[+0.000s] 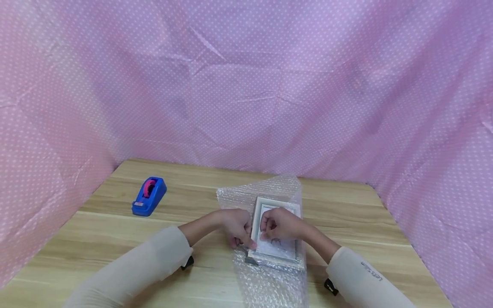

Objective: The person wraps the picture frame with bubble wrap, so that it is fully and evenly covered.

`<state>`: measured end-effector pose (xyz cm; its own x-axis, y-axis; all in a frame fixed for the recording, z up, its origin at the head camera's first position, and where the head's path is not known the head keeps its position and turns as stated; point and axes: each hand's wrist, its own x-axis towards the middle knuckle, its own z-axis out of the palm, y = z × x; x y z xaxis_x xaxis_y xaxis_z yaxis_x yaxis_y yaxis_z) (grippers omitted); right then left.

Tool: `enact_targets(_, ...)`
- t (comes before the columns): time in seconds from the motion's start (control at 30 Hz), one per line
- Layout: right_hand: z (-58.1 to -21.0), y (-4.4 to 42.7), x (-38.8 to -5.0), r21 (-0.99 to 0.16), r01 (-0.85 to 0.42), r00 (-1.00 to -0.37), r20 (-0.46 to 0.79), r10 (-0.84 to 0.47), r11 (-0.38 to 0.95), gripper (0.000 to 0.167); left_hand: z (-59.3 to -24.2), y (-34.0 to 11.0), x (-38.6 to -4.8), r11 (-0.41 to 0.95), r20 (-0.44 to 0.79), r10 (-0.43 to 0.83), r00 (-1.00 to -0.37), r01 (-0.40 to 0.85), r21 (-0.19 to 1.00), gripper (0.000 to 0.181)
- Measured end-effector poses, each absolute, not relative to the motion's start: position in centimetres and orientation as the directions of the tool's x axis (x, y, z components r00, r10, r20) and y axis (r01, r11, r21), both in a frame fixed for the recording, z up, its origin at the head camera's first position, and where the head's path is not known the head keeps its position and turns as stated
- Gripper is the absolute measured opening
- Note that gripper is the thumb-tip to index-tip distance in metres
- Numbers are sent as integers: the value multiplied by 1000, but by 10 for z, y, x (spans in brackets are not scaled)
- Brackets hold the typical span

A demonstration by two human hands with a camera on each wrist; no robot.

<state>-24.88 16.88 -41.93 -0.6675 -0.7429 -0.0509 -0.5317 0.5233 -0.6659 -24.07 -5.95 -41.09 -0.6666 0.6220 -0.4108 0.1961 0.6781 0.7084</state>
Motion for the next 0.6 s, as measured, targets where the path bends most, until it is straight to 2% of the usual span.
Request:
enact_targets(0.13, -415, 185, -252, -675, -584, -627, 23, -779, 451, 10, -413, -60, -239, 667, -412, 623, -665, 175, 725, 35)
enact_targets(0.23, -409, 206, -253, -636, -620, -637, 67, -768, 459, 13, -416, -59, -238, 652, -416, 623, -662, 147, 744, 34)
enact_targets(0.37, -402, 232, -257, -450, -686, -683, 126, -719, 573, 20, -417, -59, -238, 642, -427, 613, -664, 103, 760, 32)
enact_targets(0.47, -400, 246, -259, -349, -695, -700, 126, -703, 629, 39, -416, -59, -238, 636, -433, 610, -664, 83, 767, 32)
enact_targets(0.6, -400, 255, -259, -384, -677, -694, 51, -718, 628, 69, -416, -60, -237, 624, -436, 615, -657, 68, 778, 33)
